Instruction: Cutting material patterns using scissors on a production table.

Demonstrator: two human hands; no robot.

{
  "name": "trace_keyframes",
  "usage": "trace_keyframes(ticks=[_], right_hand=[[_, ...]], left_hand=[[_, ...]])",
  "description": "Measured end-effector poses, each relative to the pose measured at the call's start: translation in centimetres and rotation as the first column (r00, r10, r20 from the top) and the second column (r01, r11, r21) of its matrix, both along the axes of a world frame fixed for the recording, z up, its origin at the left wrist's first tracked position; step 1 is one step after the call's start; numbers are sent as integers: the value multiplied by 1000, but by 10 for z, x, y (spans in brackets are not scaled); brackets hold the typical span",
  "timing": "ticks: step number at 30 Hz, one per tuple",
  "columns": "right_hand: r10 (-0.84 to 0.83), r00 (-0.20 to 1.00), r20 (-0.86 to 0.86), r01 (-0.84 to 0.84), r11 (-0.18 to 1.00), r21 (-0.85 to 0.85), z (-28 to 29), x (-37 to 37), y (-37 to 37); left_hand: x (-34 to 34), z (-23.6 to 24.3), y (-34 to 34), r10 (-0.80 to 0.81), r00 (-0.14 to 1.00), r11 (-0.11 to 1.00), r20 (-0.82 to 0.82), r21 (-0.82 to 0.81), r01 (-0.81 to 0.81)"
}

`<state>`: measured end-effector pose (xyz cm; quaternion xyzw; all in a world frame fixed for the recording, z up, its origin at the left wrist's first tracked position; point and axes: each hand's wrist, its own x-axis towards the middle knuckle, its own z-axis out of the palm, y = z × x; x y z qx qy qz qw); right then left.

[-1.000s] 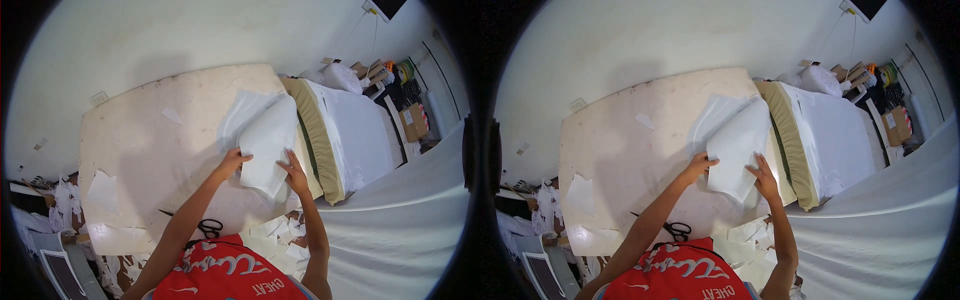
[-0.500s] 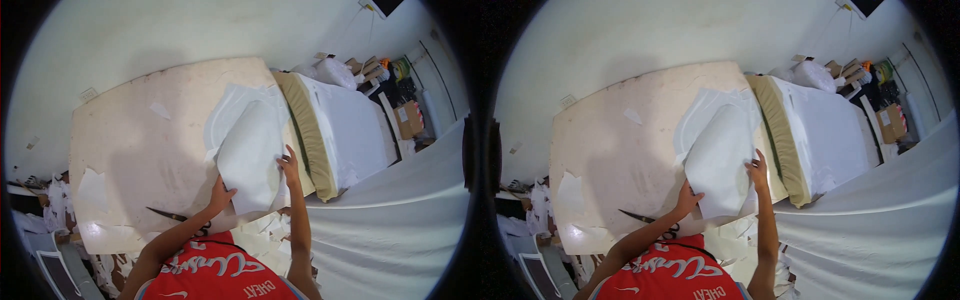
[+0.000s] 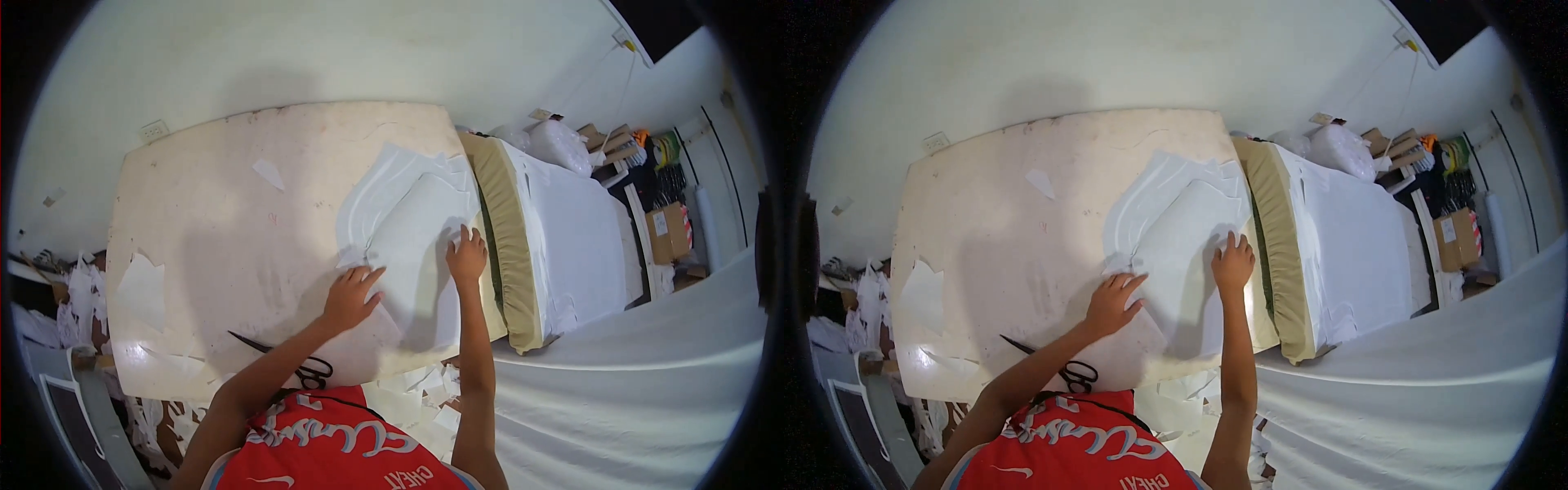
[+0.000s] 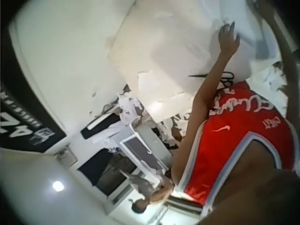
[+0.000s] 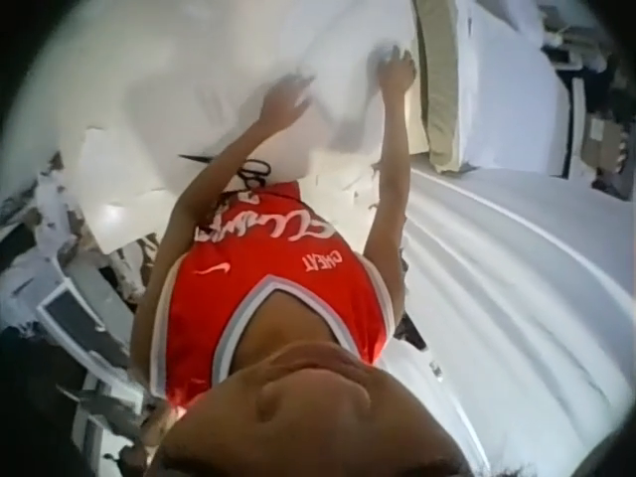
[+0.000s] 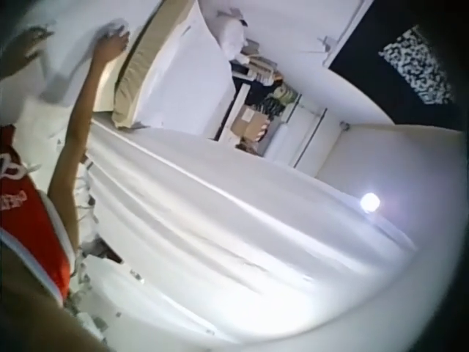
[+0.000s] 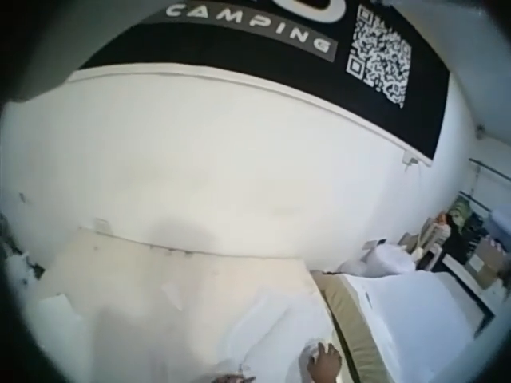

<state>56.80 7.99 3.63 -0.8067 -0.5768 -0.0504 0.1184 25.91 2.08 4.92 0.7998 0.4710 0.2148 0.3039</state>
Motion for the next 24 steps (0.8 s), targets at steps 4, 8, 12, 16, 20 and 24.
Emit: trace_keyframes(ticks=[4,8,12,16,20,24], right_hand=[[299,952,-71,-268,921,284,-12,-47,14],[288,956,-62,-286,957,38,-47,-72,14],[388,920,-54,-391,916,-88,-55,-48,29],[268,959,-95,-250,953,170,-12,-64,44],[409,911,49,-412,906,95,-41,-111,29],[429,903,-24,-425,900,95,-42,-113,31]], left_hand=[[-41,-19,28,-30,996,963,-88,265,52],[-122,-26,12,253,921,921,-297,364,-136],[-190,-15,-31,435,846,892,-307,275,-359],[-200,8,-73,482,869,874,-112,127,-468],[-207,39,-113,534,844,843,-47,-43,-536],[-227,24,-146,730,680,683,72,-56,-728]])
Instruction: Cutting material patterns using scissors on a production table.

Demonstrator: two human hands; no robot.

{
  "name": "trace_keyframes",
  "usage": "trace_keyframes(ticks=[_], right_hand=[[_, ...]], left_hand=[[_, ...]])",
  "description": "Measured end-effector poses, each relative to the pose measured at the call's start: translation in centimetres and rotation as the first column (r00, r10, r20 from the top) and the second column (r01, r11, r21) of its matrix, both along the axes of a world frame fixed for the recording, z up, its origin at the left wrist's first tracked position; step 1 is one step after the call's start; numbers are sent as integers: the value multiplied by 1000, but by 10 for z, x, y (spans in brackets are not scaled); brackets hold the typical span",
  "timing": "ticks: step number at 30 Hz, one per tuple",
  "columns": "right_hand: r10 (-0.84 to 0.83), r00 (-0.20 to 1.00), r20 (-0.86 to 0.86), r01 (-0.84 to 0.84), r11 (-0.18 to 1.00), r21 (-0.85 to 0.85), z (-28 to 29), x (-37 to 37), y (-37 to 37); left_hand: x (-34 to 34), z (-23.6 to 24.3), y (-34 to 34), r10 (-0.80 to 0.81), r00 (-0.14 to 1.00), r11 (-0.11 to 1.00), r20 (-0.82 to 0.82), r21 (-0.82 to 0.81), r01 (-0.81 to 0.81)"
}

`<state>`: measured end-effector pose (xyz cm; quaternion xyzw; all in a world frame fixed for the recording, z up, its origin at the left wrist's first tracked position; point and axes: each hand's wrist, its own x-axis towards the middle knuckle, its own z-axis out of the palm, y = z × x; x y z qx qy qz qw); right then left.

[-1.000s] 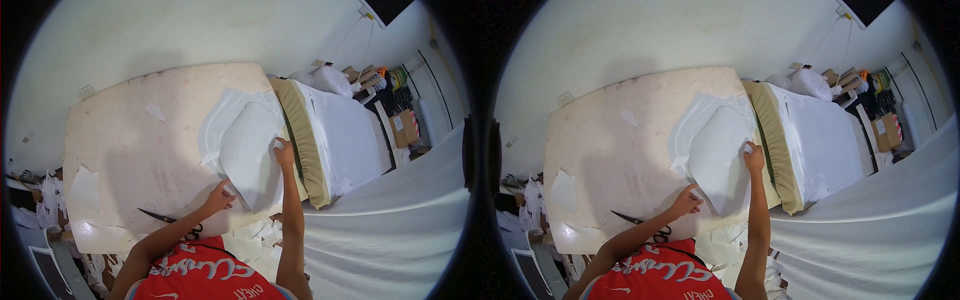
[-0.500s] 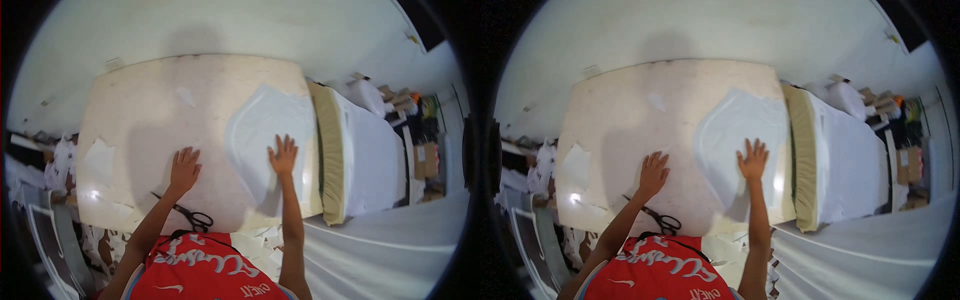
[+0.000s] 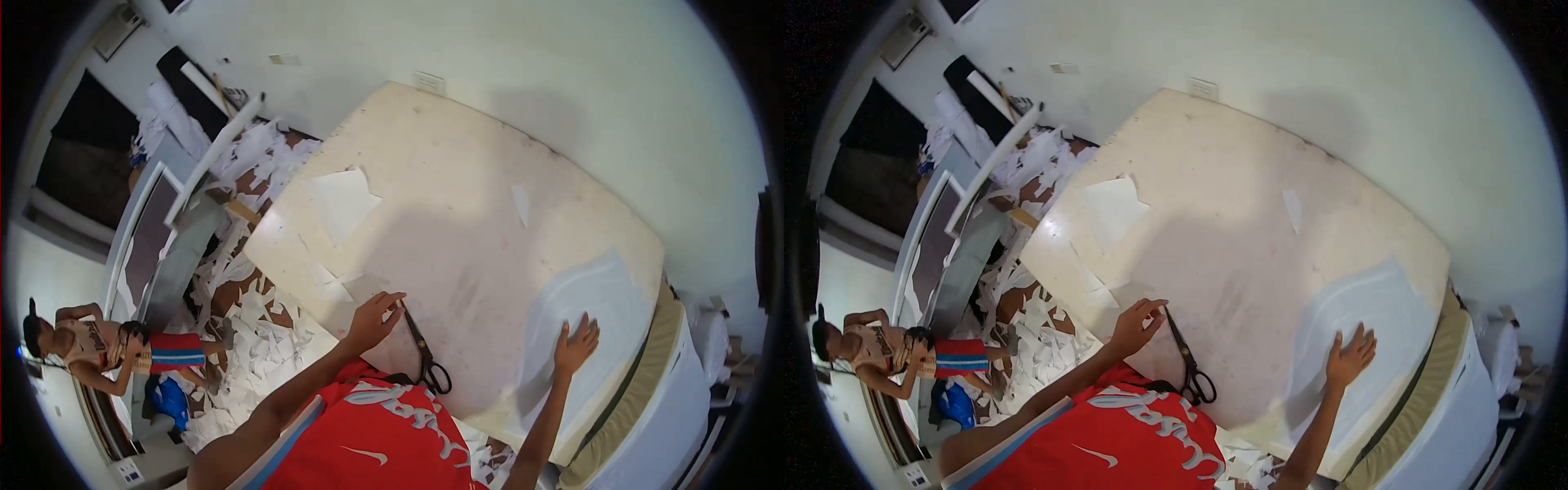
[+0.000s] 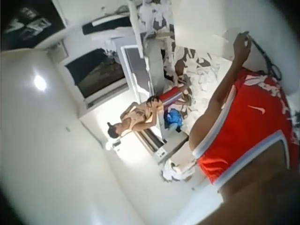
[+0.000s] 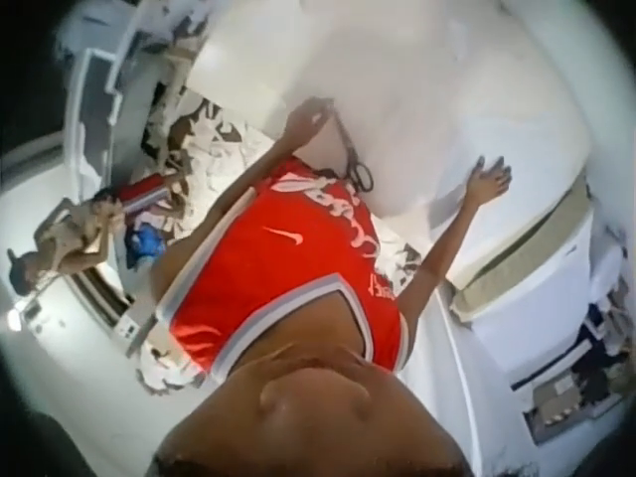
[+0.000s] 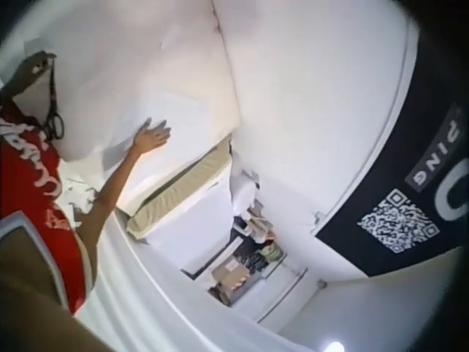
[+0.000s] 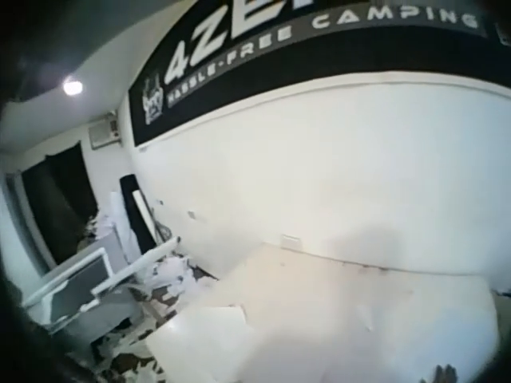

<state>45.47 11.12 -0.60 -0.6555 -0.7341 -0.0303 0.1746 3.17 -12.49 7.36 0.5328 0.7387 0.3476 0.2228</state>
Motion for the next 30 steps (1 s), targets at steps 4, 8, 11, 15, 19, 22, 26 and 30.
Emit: trace_keyframes(ticks=[4,8,11,15,19,22,26,30], right_hand=[[-1,1000,22,0,1000,16,-6,12,7],[-8,1000,-21,4,982,-187,16,14,13],[68,991,-117,-76,995,-63,69,-59,-23],[114,831,-544,-417,775,-475,77,-133,-134],[408,744,-528,-635,678,-371,73,-164,-222],[419,833,-363,-547,725,-418,73,-162,-246],[315,896,-312,-417,838,-352,65,-164,-263],[318,916,-245,-392,841,-373,76,-177,-270]], left_hand=[[-31,-14,-8,218,970,974,-112,83,-209],[-96,-36,12,400,853,913,-336,231,-337],[-148,-51,24,488,688,872,-537,270,-408],[-166,-68,40,425,755,902,-499,169,-396],[-161,-64,50,333,699,939,-633,153,-309],[-161,-66,56,309,674,945,-671,136,-298],[-123,-13,77,311,944,933,-114,224,-280],[-97,12,94,72,488,824,870,225,-521]])
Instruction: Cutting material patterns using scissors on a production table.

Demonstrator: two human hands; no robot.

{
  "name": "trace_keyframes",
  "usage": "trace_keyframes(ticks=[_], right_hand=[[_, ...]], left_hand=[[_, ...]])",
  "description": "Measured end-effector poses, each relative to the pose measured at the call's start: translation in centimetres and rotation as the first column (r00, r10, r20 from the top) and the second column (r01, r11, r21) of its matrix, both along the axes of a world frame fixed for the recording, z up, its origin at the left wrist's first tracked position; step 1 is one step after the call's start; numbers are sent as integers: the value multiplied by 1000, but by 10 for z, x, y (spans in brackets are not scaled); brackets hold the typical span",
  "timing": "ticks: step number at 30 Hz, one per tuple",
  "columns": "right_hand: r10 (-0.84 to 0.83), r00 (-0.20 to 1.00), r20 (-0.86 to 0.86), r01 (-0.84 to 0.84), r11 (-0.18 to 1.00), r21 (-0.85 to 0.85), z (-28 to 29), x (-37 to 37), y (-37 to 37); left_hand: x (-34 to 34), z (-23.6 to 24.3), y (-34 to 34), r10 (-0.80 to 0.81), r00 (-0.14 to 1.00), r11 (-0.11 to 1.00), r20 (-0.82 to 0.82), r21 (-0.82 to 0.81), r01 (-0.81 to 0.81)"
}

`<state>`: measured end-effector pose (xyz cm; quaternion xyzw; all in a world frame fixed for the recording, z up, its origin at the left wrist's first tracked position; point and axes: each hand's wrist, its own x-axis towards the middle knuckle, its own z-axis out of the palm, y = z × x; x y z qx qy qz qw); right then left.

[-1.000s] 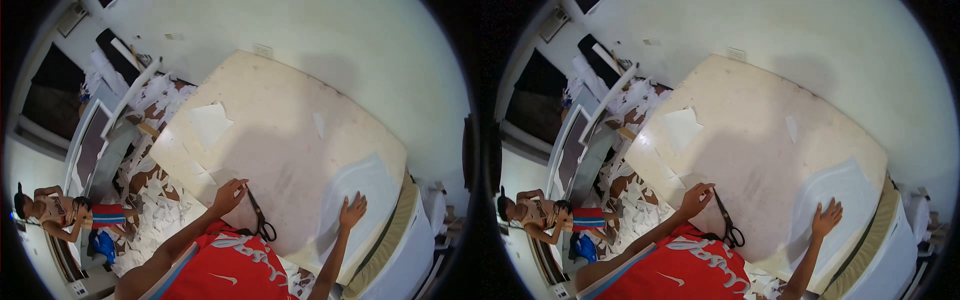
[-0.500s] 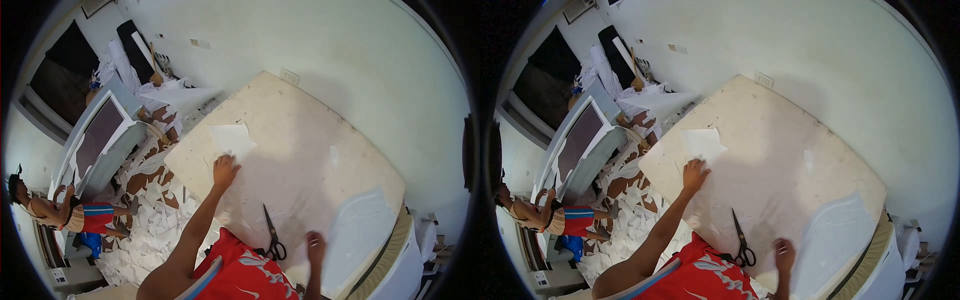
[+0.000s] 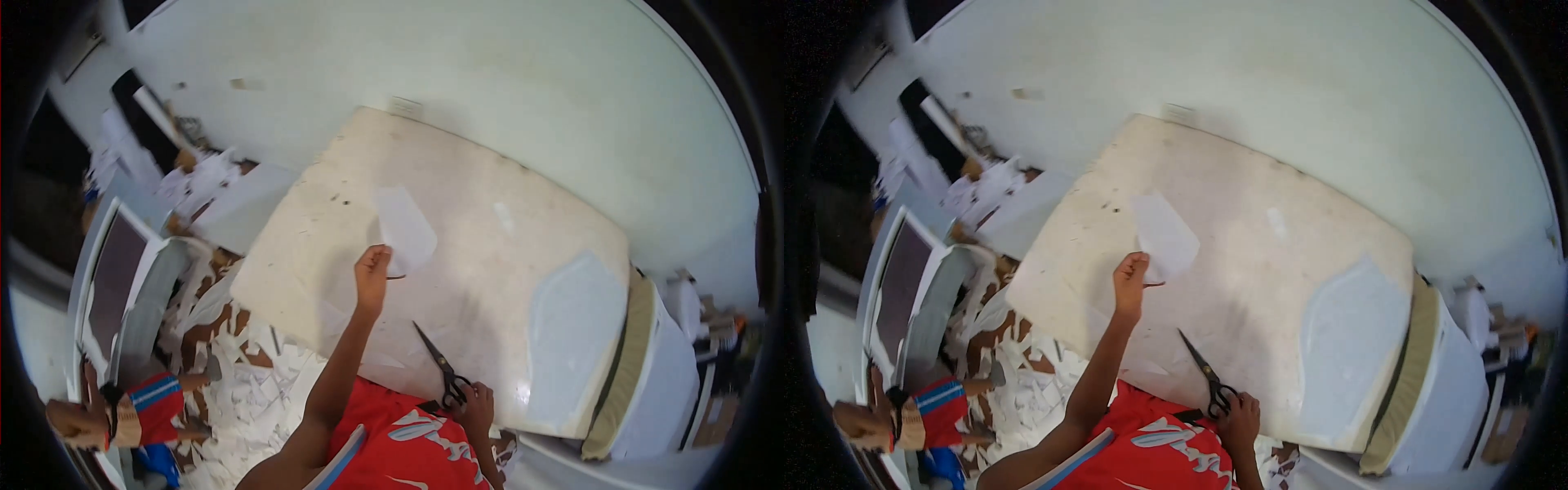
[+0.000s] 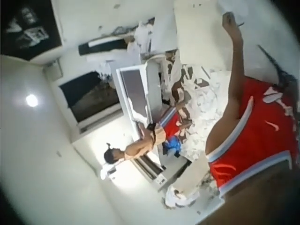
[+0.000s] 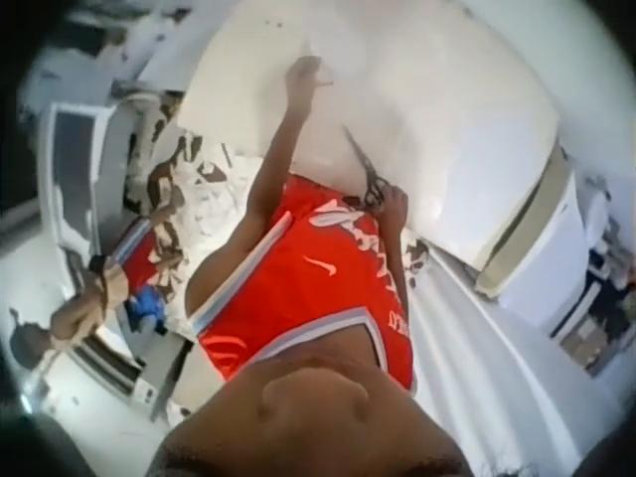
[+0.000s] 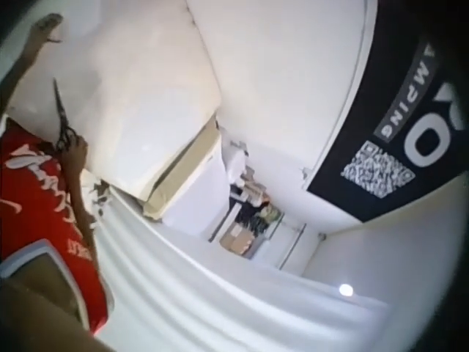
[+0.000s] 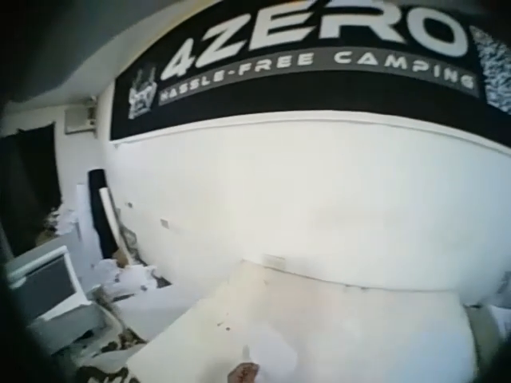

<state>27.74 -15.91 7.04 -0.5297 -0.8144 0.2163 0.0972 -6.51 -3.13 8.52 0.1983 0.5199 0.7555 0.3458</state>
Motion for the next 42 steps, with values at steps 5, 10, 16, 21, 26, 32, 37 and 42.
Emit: trace_keyframes(ticks=[5,10,16,21,26,32,37,42], right_hand=[[69,998,14,-70,994,87,-19,-13,2],[-26,999,-33,23,996,-87,-4,-21,10],[-63,998,-1,63,996,-59,0,-18,10],[-187,954,-234,107,943,-317,-14,12,11],[-351,823,-446,205,917,-343,-34,21,15],[-424,802,-421,356,905,-234,-52,39,48],[-394,827,-401,412,910,-44,-60,61,30],[-251,898,-362,357,896,264,-58,37,29]], left_hand=[[0,-46,-6,-74,986,958,153,-265,112],[-15,-83,-46,-24,999,902,-33,-431,7],[-61,-117,-188,16,726,788,-687,-438,-432],[-92,-116,-309,160,375,340,-913,-306,-889],[-25,-74,-195,-169,760,875,-627,-450,-177],[11,-58,-199,-604,-160,744,-780,-625,237],[-43,-88,-295,-493,418,295,-763,-598,-745],[0,-55,-229,-213,509,766,-834,-466,-443]])
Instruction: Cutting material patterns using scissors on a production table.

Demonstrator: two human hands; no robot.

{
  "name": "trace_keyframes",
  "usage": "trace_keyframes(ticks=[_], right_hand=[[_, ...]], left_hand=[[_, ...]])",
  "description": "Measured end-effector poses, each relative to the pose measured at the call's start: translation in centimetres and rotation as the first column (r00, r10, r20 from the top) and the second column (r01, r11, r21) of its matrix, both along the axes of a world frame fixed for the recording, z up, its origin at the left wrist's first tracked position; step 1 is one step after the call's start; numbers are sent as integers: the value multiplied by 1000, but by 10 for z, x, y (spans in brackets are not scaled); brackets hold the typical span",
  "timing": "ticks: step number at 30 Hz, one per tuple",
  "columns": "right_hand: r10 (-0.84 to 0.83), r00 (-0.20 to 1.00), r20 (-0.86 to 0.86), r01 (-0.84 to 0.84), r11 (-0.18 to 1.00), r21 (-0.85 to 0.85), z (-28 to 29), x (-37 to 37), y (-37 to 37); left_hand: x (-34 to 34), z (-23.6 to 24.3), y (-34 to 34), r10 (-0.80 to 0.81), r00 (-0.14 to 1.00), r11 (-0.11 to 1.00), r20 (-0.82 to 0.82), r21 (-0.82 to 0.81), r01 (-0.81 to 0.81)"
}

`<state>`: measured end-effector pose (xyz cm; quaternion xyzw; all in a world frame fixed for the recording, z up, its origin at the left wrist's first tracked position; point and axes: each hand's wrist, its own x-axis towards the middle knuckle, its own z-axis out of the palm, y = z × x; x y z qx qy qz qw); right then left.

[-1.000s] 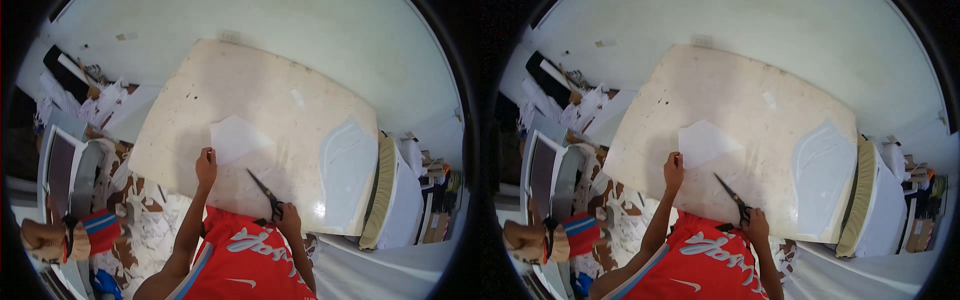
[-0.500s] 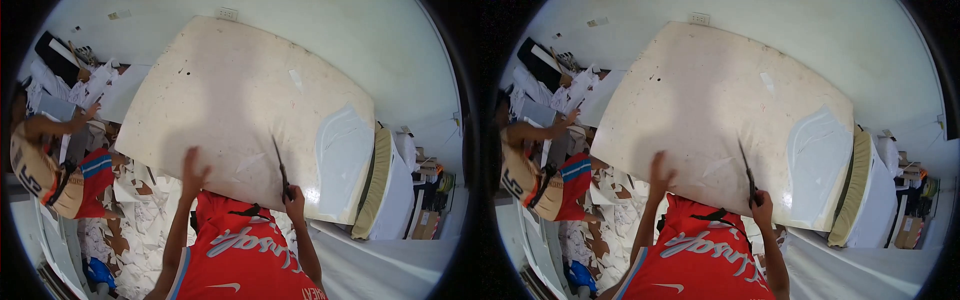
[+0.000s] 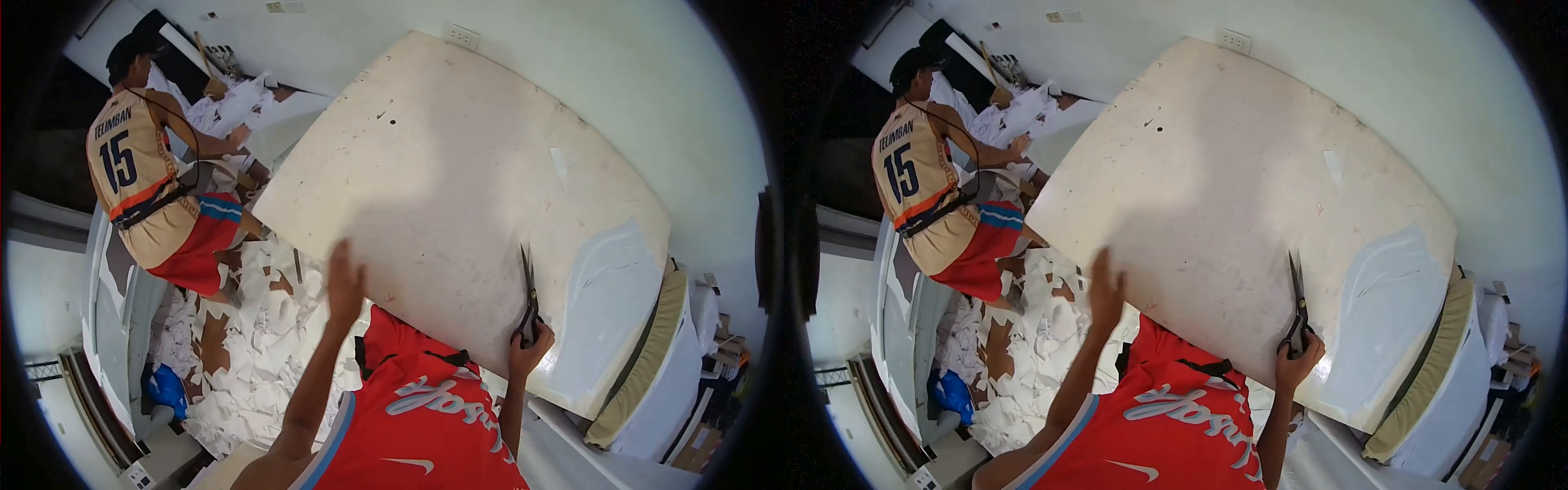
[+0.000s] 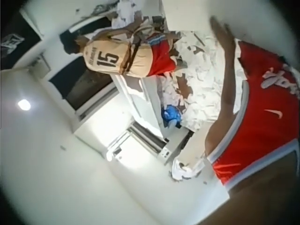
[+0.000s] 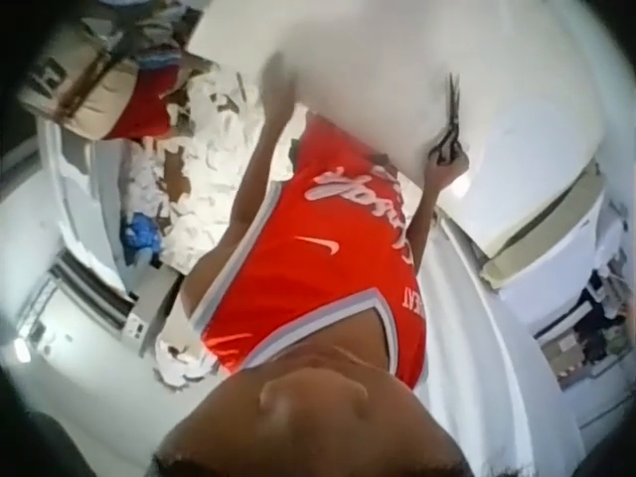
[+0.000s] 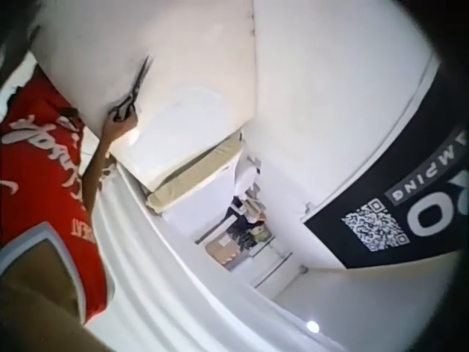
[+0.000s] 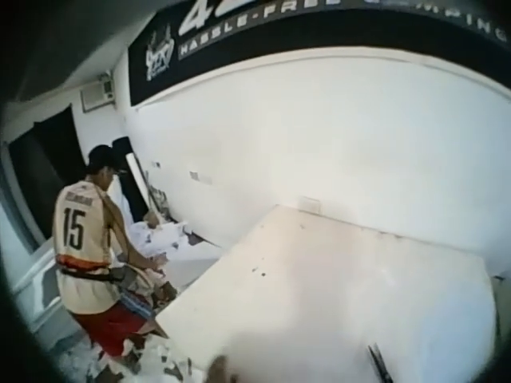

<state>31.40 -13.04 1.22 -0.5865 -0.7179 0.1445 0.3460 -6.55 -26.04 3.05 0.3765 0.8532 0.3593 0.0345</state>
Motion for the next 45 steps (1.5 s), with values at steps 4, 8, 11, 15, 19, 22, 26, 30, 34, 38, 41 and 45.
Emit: trace_keyframes(ticks=[4,8,11,15,19,22,26,30,34,38,41,45], right_hand=[[15,1000,-19,-15,1000,-17,-6,-1,1],[22,1000,-16,-23,999,-30,-8,-7,5],[-1,1000,-10,1,999,-44,-13,2,13],[27,1000,-15,-27,999,-39,-15,0,27],[-11,999,-43,8,997,-73,-10,5,35],[-9,1000,-4,9,997,-71,-7,4,38],[-40,999,-7,39,986,-163,8,1,34],[-32,999,2,32,979,-201,17,7,28],[-23,1000,19,28,952,-304,15,29,16],[-40,999,14,42,929,-367,19,27,15],[-10,998,61,26,962,-271,21,33,14],[-14,996,86,42,943,-331,24,49,2]], left_hand=[[30,24,59,-276,865,890,420,452,64],[-10,-5,65,-9,823,833,569,459,-308],[-66,16,65,-29,875,852,482,470,-230],[-207,34,58,278,960,894,-17,371,-252],[-259,131,127,192,912,892,-363,451,-8],[-248,152,160,-17,966,841,-259,519,155],[-211,123,183,-44,999,712,4,701,28],[-162,70,205,-343,937,787,-61,526,322],[-77,48,234,-540,841,792,-6,335,511],[-78,16,269,-634,764,768,122,221,601],[-52,52,338,-713,679,577,-174,406,709],[-13,80,447,-682,634,607,-364,202,769]])
